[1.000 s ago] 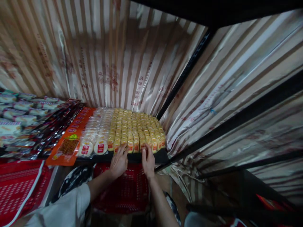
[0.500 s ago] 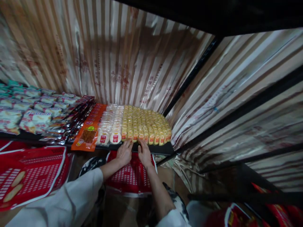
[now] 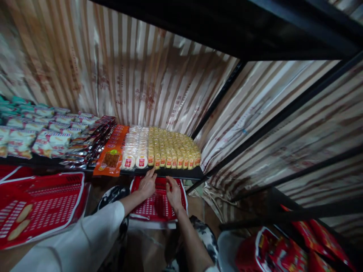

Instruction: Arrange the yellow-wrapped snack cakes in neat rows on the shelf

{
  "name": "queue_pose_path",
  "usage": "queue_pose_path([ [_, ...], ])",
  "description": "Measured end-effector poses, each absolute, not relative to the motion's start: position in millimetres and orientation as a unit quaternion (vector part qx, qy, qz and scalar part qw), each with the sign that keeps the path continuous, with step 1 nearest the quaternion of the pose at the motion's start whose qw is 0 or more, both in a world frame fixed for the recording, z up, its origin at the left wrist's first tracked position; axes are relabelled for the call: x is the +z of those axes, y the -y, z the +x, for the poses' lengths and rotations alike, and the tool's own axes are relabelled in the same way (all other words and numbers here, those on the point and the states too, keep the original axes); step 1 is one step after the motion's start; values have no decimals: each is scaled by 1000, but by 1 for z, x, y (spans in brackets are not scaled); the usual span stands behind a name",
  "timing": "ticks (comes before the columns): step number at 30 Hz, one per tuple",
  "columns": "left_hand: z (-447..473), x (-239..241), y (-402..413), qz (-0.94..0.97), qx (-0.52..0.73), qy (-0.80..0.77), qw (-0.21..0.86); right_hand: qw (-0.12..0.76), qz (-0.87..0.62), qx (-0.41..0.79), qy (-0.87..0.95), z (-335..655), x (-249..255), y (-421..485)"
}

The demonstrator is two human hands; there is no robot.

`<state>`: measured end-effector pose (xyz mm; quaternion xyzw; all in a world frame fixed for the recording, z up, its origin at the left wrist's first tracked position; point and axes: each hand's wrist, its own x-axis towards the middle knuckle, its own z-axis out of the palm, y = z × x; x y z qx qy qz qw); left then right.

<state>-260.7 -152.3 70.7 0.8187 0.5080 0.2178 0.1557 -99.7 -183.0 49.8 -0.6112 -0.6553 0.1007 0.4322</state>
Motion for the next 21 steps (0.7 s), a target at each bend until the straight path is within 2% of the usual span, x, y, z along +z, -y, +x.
queue_pose_path([
  [10, -278, 67, 145, 800, 197, -520, 226, 447, -577, 120, 673, -132, 42, 137],
  [21, -265, 76, 111, 787, 237, -513, 248, 417, -585, 101, 688, -128, 45, 104],
])
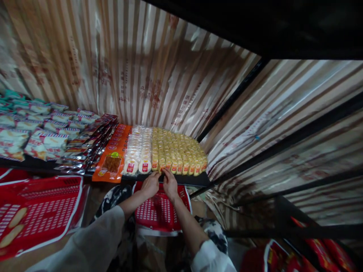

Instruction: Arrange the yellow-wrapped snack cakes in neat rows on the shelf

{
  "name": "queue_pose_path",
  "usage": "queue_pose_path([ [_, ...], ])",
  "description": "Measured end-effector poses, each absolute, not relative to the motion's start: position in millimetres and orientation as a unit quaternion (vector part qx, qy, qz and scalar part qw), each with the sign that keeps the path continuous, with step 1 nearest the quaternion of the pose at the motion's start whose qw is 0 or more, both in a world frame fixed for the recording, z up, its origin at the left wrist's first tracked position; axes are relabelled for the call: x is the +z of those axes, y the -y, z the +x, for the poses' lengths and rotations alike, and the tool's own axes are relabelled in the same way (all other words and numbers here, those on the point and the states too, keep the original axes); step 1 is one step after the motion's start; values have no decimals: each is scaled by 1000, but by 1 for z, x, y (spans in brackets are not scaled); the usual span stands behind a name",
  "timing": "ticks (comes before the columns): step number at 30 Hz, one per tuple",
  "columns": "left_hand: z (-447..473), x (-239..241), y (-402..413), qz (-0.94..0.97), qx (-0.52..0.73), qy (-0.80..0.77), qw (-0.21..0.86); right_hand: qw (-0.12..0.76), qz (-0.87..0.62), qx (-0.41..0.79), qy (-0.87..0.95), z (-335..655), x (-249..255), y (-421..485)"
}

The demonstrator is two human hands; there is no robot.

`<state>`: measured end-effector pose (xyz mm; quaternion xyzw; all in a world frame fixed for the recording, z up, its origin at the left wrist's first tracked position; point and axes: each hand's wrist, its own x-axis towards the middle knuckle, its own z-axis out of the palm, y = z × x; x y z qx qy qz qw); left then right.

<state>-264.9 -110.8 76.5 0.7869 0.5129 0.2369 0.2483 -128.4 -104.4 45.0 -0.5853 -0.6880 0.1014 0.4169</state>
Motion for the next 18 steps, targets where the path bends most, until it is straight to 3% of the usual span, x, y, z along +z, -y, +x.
queue_pose_path([
  [13, -238, 56, 108, 803, 248, -509, 187, 367, -536, 58, 758, -109, 82, 88],
  [18, -227, 53, 102, 807, 233, -514, 176, 290, -513, -5, 808, -124, 115, 48],
])
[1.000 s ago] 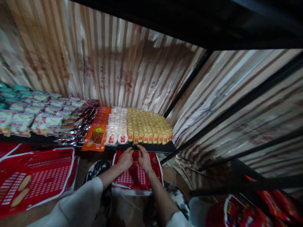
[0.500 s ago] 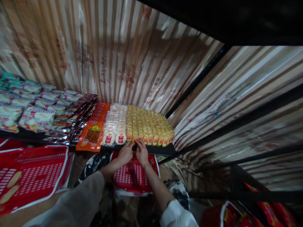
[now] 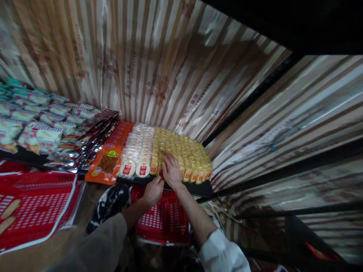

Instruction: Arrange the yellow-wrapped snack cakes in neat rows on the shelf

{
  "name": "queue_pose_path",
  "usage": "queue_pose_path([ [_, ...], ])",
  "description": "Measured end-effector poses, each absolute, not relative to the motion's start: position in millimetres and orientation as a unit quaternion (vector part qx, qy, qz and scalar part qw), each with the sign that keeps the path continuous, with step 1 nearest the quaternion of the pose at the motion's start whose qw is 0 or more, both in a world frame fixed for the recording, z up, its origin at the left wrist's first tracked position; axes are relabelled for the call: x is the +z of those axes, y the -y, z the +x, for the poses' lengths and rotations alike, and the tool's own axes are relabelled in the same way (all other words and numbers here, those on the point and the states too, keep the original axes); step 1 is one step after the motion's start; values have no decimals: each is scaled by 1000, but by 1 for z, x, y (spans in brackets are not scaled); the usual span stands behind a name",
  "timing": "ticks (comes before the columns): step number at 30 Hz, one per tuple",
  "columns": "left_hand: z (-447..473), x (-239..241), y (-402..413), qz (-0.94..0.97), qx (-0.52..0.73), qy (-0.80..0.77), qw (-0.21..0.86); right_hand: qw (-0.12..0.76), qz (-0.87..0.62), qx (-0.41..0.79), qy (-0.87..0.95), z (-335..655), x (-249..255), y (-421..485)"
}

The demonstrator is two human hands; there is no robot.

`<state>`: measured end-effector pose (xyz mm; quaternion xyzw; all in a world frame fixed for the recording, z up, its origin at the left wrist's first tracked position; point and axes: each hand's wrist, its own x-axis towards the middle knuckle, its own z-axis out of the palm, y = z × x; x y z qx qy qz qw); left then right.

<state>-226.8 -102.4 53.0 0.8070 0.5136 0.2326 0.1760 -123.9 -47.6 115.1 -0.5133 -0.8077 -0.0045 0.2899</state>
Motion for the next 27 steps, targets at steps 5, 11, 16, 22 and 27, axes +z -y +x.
queue_pose_path([
  [5, -225, 53, 94, 782, 246, -533, 209, 129, -562, 4, 817, -155, 133, 11],
  [11, -225, 60, 89, 740, 240, -575, 252, 8, -601, 63, 797, -174, 135, -15],
  [16, -226, 74, 82, 720, 199, -610, 264, -28, -616, 100, 781, -171, 129, -16],
  [22, -225, 74, 75, 732, 198, -612, 226, -7, -609, 93, 787, -166, 127, -17],
  [27, -219, 66, 73, 731, 200, -627, 182, 13, -628, 48, 777, -157, 130, -34],
])
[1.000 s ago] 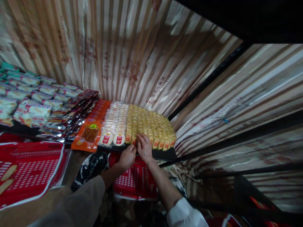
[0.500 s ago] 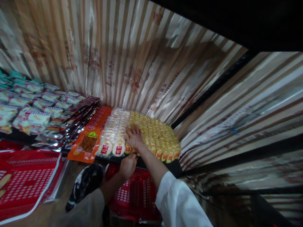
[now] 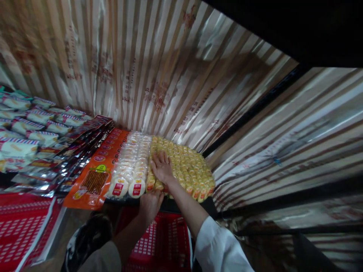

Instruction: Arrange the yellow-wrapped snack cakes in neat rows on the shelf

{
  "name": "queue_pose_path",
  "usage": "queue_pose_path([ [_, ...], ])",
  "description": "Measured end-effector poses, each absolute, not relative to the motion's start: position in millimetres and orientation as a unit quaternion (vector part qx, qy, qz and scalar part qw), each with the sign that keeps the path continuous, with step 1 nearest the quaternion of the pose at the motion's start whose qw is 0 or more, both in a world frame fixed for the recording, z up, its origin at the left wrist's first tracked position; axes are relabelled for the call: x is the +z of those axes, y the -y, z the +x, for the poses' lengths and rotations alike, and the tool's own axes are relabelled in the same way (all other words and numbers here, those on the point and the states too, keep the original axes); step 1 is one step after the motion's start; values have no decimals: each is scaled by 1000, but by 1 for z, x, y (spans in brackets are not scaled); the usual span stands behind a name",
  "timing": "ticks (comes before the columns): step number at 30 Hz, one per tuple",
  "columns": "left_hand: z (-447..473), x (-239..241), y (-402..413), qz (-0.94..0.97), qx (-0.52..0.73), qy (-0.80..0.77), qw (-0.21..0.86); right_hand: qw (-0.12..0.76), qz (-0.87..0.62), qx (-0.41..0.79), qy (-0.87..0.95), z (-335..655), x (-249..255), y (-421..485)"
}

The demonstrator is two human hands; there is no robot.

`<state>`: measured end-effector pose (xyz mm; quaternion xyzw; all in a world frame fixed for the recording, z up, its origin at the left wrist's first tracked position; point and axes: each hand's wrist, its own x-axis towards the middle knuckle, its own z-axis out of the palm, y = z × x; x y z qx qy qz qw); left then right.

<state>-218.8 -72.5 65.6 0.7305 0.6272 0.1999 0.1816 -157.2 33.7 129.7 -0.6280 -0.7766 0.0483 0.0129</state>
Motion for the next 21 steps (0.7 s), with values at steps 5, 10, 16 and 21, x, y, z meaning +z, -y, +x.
queue_pose_path([
  [5, -213, 58, 72, 735, 219, -631, 114, -36, -636, 80, 767, -148, 122, -45],
  [10, -209, 52, 72, 731, 272, -625, 38, -12, -640, 81, 764, -149, 126, -55],
  [16, -208, 50, 71, 727, 270, -631, 15, -7, -654, 78, 752, -150, 126, -66],
  [21, -206, 56, 71, 723, 234, -647, 61, 7, -645, 105, 757, -139, 139, -69],
])
